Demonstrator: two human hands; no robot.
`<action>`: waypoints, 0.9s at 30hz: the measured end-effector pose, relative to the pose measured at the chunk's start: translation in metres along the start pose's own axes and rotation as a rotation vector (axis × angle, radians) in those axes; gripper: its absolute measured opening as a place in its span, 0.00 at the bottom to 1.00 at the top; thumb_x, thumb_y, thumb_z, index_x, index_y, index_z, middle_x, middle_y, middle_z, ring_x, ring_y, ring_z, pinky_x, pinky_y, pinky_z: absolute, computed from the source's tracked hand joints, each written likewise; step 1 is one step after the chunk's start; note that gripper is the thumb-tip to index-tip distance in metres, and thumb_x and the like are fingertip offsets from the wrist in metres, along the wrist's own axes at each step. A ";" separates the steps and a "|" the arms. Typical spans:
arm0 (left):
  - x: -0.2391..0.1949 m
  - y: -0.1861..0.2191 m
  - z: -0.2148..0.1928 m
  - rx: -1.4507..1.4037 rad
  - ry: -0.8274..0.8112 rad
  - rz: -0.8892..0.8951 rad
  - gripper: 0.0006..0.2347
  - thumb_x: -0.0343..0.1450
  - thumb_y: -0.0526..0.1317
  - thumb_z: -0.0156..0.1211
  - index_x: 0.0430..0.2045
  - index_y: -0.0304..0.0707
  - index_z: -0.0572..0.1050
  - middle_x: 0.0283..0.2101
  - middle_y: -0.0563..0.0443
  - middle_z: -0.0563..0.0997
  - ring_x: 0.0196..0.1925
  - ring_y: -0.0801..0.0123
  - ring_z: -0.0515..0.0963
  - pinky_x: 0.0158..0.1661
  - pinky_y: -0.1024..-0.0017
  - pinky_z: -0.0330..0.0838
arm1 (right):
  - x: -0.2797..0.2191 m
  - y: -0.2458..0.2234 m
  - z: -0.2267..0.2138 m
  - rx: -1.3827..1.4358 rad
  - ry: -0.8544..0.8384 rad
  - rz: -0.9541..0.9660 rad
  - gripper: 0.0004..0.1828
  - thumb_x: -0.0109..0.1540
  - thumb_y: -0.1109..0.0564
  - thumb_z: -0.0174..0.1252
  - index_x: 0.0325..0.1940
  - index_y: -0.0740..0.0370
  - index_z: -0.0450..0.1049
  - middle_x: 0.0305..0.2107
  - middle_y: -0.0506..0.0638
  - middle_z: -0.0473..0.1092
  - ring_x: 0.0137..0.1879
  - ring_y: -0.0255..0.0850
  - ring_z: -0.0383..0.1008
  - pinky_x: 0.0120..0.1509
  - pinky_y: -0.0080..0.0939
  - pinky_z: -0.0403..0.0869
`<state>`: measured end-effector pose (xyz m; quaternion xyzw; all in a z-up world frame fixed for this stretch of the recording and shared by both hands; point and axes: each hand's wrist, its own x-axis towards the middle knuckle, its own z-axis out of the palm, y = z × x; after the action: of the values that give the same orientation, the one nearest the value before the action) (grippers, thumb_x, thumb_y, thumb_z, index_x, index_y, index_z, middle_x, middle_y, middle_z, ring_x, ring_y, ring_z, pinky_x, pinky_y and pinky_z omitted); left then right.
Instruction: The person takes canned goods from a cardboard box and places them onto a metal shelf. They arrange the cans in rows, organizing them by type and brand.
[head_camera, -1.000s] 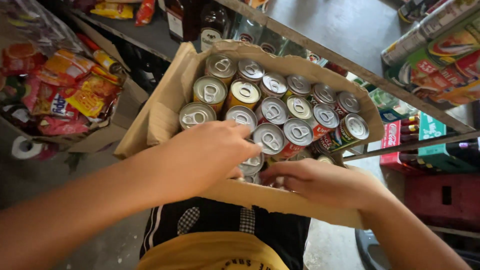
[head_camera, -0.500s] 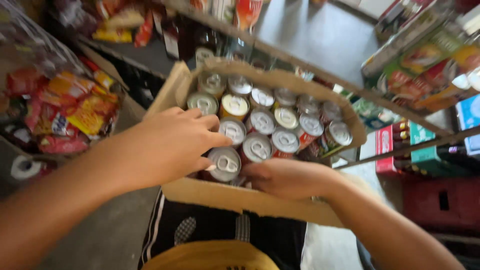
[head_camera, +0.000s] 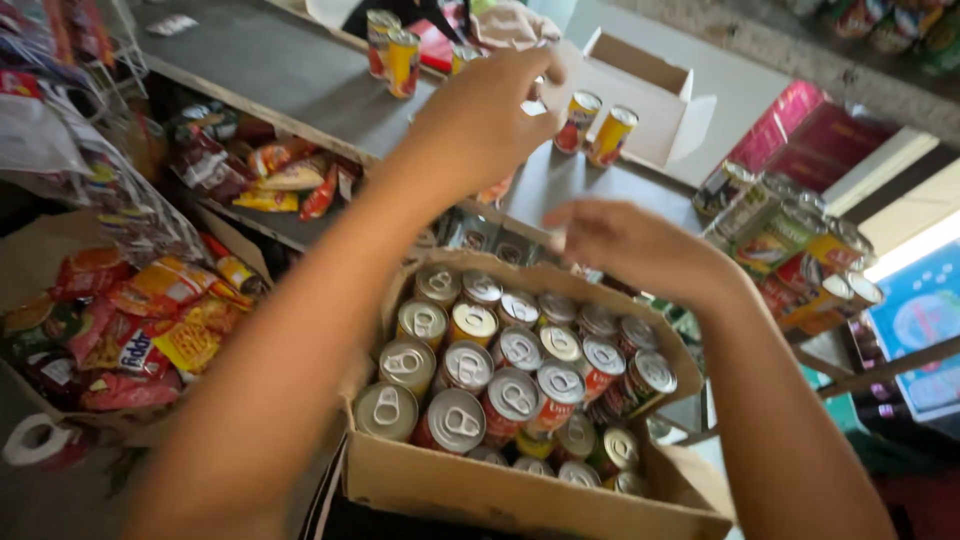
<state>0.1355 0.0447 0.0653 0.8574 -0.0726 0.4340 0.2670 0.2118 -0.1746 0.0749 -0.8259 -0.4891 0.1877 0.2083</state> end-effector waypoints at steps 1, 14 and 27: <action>0.012 -0.008 0.014 0.009 0.011 0.004 0.15 0.69 0.42 0.63 0.46 0.34 0.75 0.45 0.38 0.82 0.49 0.49 0.82 0.49 0.56 0.74 | 0.025 0.020 -0.002 -0.008 0.003 -0.012 0.26 0.60 0.52 0.57 0.63 0.55 0.72 0.49 0.51 0.78 0.56 0.39 0.77 0.63 0.40 0.71; -0.021 -0.099 0.120 0.344 0.133 -0.483 0.24 0.65 0.46 0.67 0.57 0.48 0.70 0.56 0.40 0.74 0.53 0.45 0.77 0.46 0.45 0.72 | 0.199 0.145 0.056 -0.092 0.521 -0.118 0.37 0.54 0.61 0.67 0.67 0.58 0.65 0.52 0.61 0.72 0.59 0.54 0.73 0.60 0.50 0.71; -0.051 -0.135 0.136 0.566 -0.028 -0.386 0.15 0.68 0.43 0.63 0.50 0.53 0.78 0.55 0.45 0.74 0.59 0.50 0.74 0.53 0.52 0.69 | 0.226 0.150 0.096 0.075 0.589 -0.141 0.39 0.54 0.65 0.62 0.70 0.55 0.63 0.56 0.62 0.71 0.57 0.55 0.74 0.60 0.48 0.74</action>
<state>0.2477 0.0826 -0.0933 0.9012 0.2105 0.3667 0.0947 0.3741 -0.0247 -0.1089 -0.8005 -0.4567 -0.0568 0.3840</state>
